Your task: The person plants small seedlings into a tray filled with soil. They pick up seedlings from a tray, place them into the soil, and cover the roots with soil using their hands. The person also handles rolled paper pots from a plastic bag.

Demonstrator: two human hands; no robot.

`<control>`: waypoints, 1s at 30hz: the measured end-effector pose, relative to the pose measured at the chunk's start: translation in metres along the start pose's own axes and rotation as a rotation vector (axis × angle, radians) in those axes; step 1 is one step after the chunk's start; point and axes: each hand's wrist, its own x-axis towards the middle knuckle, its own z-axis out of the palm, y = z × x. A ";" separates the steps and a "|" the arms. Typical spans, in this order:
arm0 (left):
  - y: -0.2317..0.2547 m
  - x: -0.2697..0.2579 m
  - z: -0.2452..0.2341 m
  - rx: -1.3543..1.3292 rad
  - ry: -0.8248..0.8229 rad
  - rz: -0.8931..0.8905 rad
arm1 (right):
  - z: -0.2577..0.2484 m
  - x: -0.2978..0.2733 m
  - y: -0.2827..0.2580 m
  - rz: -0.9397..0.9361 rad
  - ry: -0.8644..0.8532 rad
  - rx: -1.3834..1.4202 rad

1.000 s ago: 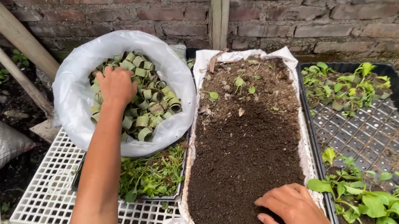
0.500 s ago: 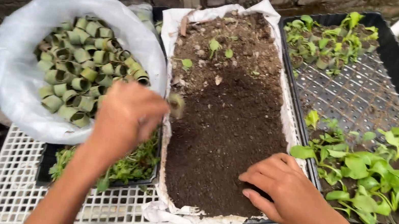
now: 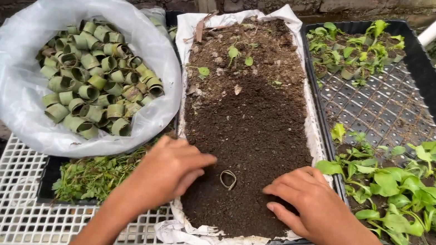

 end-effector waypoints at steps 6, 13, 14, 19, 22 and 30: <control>-0.003 -0.065 -0.067 -0.131 0.696 -0.226 | 0.007 -0.013 0.005 0.028 0.158 0.069; -0.049 -0.096 -0.028 0.085 0.104 -0.700 | 0.013 -0.020 0.000 0.226 0.151 0.055; -0.053 -0.097 -0.023 0.084 0.106 -0.701 | 0.013 -0.018 -0.001 0.225 0.150 0.054; -0.053 -0.090 -0.014 0.227 -0.005 -0.874 | 0.013 -0.010 0.000 0.175 0.155 0.062; -0.058 -0.083 0.002 0.191 0.066 -0.773 | 0.014 -0.009 0.000 0.156 0.135 0.065; -0.063 -0.068 0.024 0.240 -0.054 -0.776 | 0.014 -0.008 0.000 0.132 0.134 0.061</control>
